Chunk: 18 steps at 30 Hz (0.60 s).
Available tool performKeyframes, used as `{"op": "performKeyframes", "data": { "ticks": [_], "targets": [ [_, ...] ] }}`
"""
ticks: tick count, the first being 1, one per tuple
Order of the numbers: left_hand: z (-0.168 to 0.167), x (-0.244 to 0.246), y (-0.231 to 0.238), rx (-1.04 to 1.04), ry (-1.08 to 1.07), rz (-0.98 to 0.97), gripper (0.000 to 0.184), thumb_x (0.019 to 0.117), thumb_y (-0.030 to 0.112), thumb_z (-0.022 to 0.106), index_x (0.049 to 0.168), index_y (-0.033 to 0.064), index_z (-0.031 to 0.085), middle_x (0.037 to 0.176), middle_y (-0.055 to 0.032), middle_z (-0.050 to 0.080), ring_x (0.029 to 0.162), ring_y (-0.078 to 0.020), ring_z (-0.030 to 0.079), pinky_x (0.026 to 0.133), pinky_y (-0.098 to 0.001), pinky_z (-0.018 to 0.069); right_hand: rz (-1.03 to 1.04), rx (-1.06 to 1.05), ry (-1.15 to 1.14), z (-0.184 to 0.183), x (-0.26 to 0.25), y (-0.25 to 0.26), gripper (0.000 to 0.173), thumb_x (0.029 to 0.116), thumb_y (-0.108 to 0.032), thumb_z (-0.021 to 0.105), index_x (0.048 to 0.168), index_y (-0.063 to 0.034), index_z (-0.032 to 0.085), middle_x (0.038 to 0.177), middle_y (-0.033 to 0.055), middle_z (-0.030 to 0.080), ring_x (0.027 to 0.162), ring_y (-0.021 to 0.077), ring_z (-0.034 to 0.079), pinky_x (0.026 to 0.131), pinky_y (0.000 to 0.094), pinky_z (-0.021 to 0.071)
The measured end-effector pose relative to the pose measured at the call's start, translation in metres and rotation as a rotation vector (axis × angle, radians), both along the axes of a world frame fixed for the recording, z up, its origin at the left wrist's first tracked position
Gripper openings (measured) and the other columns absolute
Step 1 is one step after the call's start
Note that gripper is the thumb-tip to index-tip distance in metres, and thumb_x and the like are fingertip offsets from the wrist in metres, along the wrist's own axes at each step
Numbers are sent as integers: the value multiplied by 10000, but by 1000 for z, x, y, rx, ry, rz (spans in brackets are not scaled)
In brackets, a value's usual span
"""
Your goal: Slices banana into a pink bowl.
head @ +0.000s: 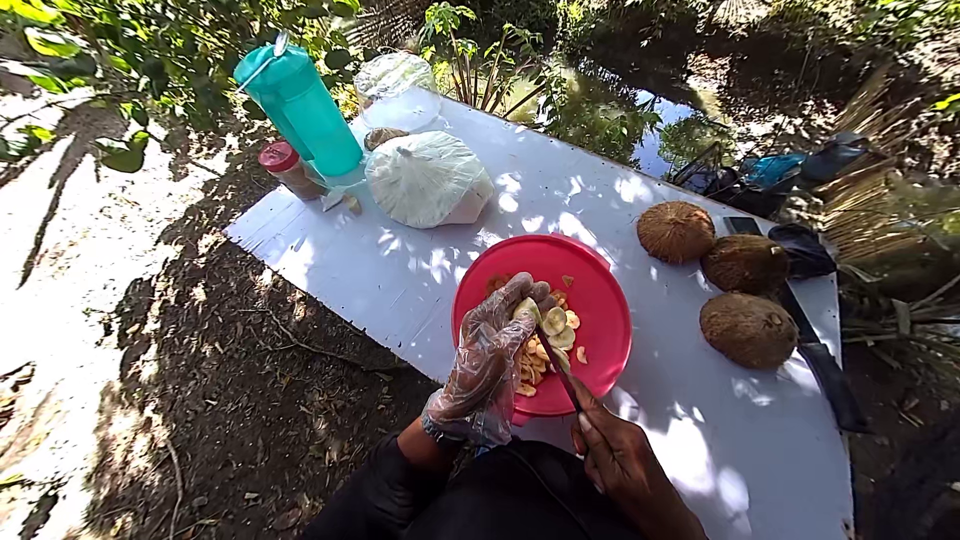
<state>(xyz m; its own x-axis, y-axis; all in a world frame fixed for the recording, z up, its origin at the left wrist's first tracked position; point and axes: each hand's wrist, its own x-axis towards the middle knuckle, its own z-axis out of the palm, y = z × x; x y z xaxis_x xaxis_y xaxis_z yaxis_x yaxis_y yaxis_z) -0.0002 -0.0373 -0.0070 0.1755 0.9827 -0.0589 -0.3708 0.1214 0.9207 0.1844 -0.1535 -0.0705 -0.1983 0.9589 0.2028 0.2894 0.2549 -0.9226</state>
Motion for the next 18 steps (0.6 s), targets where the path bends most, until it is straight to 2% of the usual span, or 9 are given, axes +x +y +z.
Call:
{"op": "performKeyframes", "data": {
  "ticks": [4,18],
  "targets": [
    [-10,-4,3,4,17,31,437,990,-58,512,1426,-83,499,1303,-238,650,1154,-324,681,982,-418,582,7,31,94,3,1,0,477,1119,-242,364,1534,-26,457,755,-9,607,486,7,459,414,166,425],
    [-3,-3,2,24,25,0,417,1009,-56,494,1424,-100,493,1298,-230,661,1171,-314,680,1024,-419,564,53,-23,87,4,1,0,465,1110,-192,367,1533,-20,457,747,-16,599,478,12,458,406,173,426]
  ]
}}
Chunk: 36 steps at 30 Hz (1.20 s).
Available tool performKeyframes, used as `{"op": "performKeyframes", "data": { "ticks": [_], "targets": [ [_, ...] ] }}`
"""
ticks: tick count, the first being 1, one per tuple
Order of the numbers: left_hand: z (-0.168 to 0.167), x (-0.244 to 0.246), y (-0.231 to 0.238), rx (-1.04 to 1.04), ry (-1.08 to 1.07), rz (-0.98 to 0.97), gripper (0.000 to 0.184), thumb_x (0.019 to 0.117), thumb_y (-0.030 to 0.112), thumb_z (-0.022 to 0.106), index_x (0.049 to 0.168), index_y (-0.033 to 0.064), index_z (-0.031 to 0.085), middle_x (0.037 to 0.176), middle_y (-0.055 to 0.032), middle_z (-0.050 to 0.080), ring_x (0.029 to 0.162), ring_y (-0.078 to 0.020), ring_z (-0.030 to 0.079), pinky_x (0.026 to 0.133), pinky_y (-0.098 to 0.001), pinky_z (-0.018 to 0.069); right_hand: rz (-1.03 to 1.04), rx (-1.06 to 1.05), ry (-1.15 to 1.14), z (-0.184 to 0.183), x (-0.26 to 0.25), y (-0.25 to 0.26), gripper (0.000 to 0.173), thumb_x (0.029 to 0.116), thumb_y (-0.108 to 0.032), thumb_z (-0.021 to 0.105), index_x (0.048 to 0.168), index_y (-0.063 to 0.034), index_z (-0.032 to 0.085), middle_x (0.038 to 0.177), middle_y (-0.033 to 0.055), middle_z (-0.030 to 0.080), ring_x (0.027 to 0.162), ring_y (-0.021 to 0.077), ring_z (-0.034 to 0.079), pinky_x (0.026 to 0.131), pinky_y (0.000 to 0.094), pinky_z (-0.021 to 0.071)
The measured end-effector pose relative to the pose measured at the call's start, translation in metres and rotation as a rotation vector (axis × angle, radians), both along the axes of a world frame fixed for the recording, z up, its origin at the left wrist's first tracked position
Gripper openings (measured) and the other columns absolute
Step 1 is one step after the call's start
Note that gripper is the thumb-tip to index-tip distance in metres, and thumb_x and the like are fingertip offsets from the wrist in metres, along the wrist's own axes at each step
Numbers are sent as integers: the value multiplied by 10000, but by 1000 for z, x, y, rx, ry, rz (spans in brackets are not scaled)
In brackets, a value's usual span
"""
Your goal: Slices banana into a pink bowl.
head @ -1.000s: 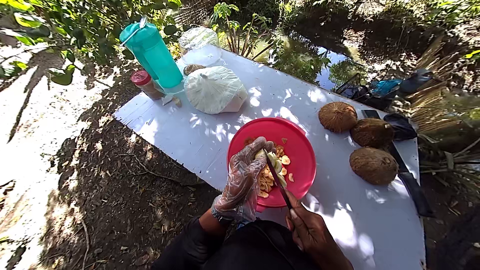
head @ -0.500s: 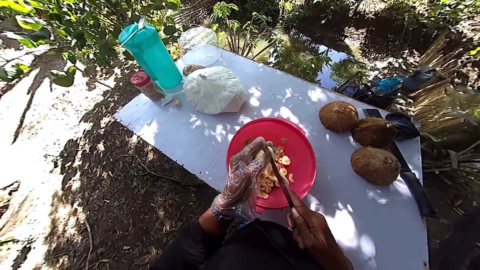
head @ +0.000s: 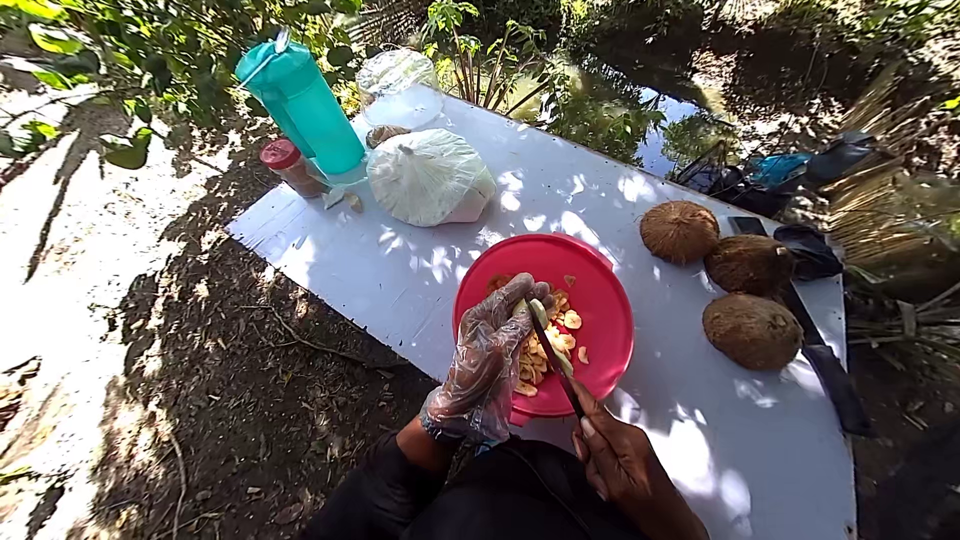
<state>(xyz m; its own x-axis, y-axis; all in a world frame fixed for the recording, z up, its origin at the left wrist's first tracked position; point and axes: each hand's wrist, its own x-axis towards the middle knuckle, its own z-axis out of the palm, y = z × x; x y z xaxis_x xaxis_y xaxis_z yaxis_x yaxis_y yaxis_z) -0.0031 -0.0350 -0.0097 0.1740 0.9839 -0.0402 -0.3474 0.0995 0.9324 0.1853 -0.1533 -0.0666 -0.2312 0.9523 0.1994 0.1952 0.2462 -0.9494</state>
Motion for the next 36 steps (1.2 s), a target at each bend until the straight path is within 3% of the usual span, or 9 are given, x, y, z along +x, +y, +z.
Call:
{"op": "performKeyframes", "data": {
  "ticks": [16,20,26,30,32,36],
  "targets": [
    [-3,1,-2,-46,-40,-17,468,991,-74,492,1456,-102,443,1310,-245,646,1177,-326,673,1021,-423,565,-19,32,-154,-5,0,1,472,1086,-161,371,1528,-27,472,731,-7,584,492,25,463,444,178,443],
    [-1,-1,-2,-64,5,-20,472,991,-63,499,1458,-94,442,1312,-215,656,1180,-279,674,1013,-383,564,-103,179,-335,-7,0,1,466,1068,-188,389,1487,-58,544,758,32,632,593,68,540,584,201,499],
    [-2,-3,-3,-67,-62,-24,475,975,-102,475,1447,-127,427,1287,-243,660,1165,-304,680,1016,-397,560,-223,259,-515,-2,0,1,457,1046,-231,411,1452,-172,613,822,58,633,584,110,565,511,264,489],
    [0,-3,-7,-128,-116,-2,454,984,-102,478,1437,-109,462,1299,-237,648,1137,-293,687,990,-393,574,-242,251,-483,-1,5,1,455,1065,-221,411,1468,-97,581,895,78,683,636,97,593,582,242,523],
    [0,-5,-8,-140,-192,-31,456,992,-101,441,1448,-118,432,1321,-254,637,1172,-318,676,1018,-417,561,-245,242,-441,-2,7,1,461,1073,-208,395,1475,-56,560,853,63,672,621,77,574,593,221,521],
    [-2,-13,-9,-171,-387,-140,464,1020,-49,365,1481,-101,381,1385,-281,585,1259,-378,615,1082,-481,506,-254,188,-327,-1,9,-1,455,1086,-185,396,1493,-27,527,800,32,647,560,40,533,532,186,508]
  ]
}}
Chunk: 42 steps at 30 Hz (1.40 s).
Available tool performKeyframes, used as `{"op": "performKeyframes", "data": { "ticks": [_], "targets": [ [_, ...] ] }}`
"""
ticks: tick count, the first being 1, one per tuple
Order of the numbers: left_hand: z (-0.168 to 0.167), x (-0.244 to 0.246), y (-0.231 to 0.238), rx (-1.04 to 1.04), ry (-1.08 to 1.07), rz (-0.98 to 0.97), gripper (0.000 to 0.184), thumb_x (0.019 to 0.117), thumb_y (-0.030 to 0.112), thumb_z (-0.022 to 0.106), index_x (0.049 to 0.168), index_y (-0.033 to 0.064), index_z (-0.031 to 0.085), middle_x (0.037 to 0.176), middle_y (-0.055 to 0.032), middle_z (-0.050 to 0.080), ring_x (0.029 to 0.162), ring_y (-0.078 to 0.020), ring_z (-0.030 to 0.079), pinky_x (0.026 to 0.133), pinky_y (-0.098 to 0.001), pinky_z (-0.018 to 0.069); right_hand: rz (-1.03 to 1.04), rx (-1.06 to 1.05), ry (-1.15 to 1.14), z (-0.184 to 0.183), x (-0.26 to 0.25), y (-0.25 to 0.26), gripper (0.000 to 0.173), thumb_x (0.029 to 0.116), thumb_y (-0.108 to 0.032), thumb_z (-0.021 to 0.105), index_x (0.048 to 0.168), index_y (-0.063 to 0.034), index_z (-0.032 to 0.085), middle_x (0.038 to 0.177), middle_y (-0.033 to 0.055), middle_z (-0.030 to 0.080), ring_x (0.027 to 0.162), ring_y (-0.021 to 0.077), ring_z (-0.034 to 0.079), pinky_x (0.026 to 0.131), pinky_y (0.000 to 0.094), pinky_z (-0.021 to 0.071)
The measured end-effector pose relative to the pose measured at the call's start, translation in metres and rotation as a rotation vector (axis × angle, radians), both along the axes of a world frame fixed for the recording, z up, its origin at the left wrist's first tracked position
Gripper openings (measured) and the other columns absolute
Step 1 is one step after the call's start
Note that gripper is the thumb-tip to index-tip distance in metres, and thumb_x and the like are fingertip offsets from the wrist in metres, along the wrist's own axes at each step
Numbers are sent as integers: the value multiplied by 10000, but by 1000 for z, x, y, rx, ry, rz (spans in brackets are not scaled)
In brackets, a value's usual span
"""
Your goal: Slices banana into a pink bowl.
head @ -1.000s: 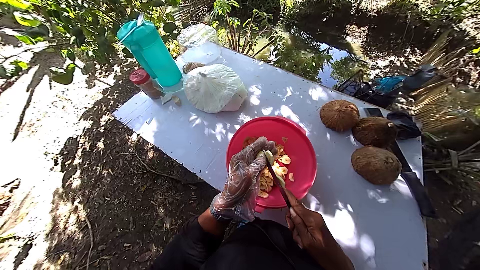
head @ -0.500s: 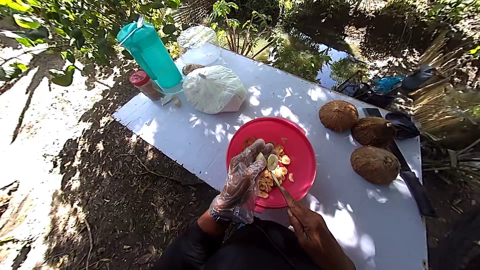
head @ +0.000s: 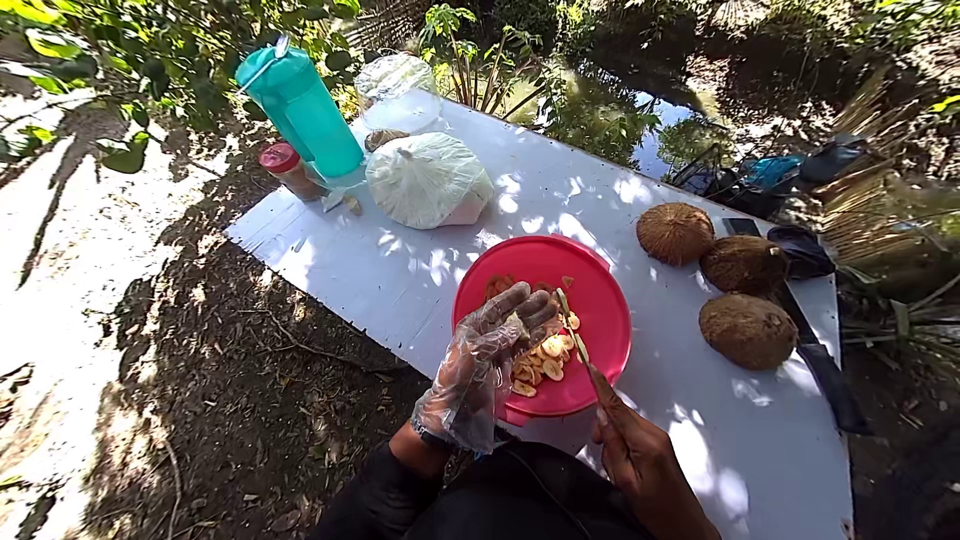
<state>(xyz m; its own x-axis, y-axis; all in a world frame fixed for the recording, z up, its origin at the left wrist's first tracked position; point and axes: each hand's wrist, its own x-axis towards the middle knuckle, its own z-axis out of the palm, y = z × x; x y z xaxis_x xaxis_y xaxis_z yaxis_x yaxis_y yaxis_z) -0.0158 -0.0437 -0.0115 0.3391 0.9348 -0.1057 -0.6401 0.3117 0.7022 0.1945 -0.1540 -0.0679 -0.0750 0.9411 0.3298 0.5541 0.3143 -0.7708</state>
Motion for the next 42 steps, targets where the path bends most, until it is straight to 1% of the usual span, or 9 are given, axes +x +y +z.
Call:
{"op": "performKeyframes", "data": {
  "ticks": [4,9,16,24,27,32,35,38,42],
  "targets": [
    [-3,-5,3,-37,-75,-36,454,1044,-19,321,1491,-74,383,1417,-272,561,1291,-382,591,1099,-487,492,8,-16,63,1,0,-2,456,1089,-186,406,1500,-19,511,794,23,643,530,23,511,485,178,485],
    [-3,-5,2,-80,-117,-20,456,1063,-1,284,1508,-57,366,1451,-268,531,1315,-375,573,1119,-479,475,26,-48,105,2,-1,-3,456,1103,-202,395,1512,-30,500,795,0,631,507,11,478,453,172,462],
    [1,-4,0,-106,-93,1,445,1090,53,255,1504,-55,379,1455,-254,534,1334,-354,562,1134,-459,463,52,-46,111,0,-1,-2,455,1106,-201,386,1511,-28,499,795,1,623,519,12,482,469,162,465],
    [1,-4,1,-120,-139,-7,451,1080,46,252,1504,-44,379,1458,-254,528,1340,-366,552,1142,-482,449,65,-55,118,-1,-1,-2,455,1110,-204,382,1518,-40,495,806,1,629,521,11,482,468,164,465],
    [2,-3,1,-134,-158,-10,460,1073,33,263,1513,-40,375,1474,-255,512,1336,-377,553,1133,-490,457,67,-65,127,-1,0,-2,456,1112,-213,386,1518,-36,492,812,1,631,522,12,490,468,165,471],
    [1,-1,2,-113,-150,-17,461,1069,12,271,1515,-39,375,1469,-245,523,1327,-360,564,1128,-475,465,73,-42,147,-1,0,-1,459,1111,-224,401,1522,-40,488,795,-4,627,524,8,499,466,163,475],
    [-5,0,4,-83,-135,-5,476,1042,-29,305,1512,-44,382,1469,-242,525,1332,-349,562,1125,-473,464,124,-46,192,0,0,-1,454,1111,-221,407,1526,-54,487,790,0,626,520,12,496,463,160,471],
    [-16,-1,8,-26,-84,-3,506,1013,-50,348,1519,-53,364,1488,-255,502,1338,-367,550,1115,-481,469,198,-76,262,0,-1,-2,458,1117,-234,398,1530,-52,480,781,-1,626,493,15,478,429,163,449],
    [-15,0,9,10,-24,38,525,975,-74,386,1499,-53,395,1447,-250,543,1293,-355,589,1080,-469,502,268,-119,302,2,0,-3,461,1122,-249,393,1540,-70,470,784,6,619,488,14,463,424,158,435]
  ]
}}
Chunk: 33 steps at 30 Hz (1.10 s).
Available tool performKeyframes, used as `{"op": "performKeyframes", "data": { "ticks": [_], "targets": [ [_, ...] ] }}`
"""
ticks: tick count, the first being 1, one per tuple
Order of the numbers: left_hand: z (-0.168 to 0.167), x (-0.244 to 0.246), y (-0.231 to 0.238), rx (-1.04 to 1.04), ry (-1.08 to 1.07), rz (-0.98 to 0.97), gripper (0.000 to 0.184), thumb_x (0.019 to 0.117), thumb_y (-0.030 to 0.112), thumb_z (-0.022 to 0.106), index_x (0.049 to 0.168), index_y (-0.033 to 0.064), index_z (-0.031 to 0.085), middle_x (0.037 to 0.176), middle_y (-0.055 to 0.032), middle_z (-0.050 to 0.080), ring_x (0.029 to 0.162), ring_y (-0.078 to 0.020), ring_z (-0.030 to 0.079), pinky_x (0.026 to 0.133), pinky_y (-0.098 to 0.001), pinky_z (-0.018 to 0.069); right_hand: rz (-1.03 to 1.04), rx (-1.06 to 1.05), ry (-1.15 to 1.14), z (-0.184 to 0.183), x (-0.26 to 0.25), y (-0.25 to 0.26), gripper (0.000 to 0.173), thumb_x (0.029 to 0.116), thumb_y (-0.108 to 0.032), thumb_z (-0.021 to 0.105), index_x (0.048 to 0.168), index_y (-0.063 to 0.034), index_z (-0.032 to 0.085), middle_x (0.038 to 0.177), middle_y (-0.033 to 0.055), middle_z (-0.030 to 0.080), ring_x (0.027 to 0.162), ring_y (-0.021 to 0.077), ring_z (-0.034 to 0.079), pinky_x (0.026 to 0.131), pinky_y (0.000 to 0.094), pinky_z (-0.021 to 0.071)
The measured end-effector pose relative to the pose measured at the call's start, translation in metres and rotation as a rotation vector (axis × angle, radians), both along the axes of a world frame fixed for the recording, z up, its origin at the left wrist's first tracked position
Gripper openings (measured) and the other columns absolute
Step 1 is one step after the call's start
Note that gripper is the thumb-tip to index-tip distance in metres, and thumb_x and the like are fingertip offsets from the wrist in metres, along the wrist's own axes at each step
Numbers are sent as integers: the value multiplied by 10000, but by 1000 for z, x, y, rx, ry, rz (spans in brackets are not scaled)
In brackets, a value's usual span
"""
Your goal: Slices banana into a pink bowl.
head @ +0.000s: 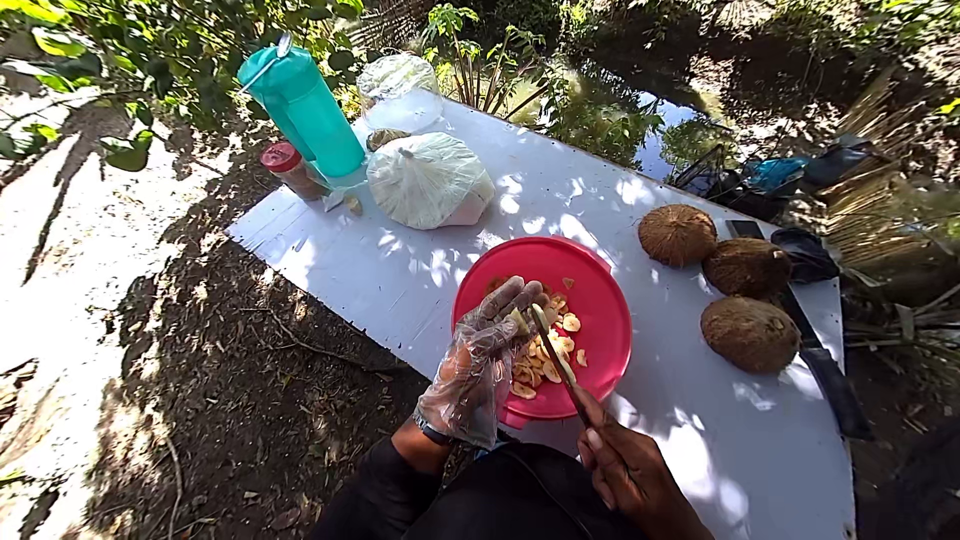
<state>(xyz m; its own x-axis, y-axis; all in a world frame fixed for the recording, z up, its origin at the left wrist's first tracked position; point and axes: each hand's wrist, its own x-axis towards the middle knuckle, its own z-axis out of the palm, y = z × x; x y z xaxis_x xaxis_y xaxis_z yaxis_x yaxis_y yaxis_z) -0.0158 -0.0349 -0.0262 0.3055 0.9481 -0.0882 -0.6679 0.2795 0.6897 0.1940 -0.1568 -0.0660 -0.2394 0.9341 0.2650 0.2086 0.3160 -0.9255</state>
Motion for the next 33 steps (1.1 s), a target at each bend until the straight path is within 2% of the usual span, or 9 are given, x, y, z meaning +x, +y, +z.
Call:
{"op": "performKeyframes", "data": {
  "ticks": [6,12,24,33],
  "targets": [
    [5,3,2,-10,104,81,477,1012,-80,397,1489,-70,407,1372,-268,600,1240,-364,631,1060,-466,525,29,-12,-40,-2,1,-2,451,1124,-236,383,1533,-76,483,786,16,622,495,29,478,440,175,457],
    [3,3,3,20,198,131,455,998,-98,450,1453,-82,460,1303,-260,647,1173,-357,672,1024,-458,556,32,-17,-53,-3,0,-3,444,1117,-200,391,1526,-56,488,775,16,611,494,35,475,440,180,455],
    [9,-1,2,140,313,91,440,984,-87,494,1423,-87,508,1309,-223,660,1178,-313,675,1021,-414,560,37,-37,-66,-1,-1,-3,443,1115,-177,385,1525,-43,483,763,16,604,486,27,468,435,169,449],
    [8,2,3,157,221,16,437,1010,-66,431,1444,-100,468,1350,-242,627,1221,-335,647,1055,-443,533,52,-55,-65,0,-2,-2,448,1111,-168,374,1524,-27,477,748,8,604,481,23,468,430,169,444]
  ]
}}
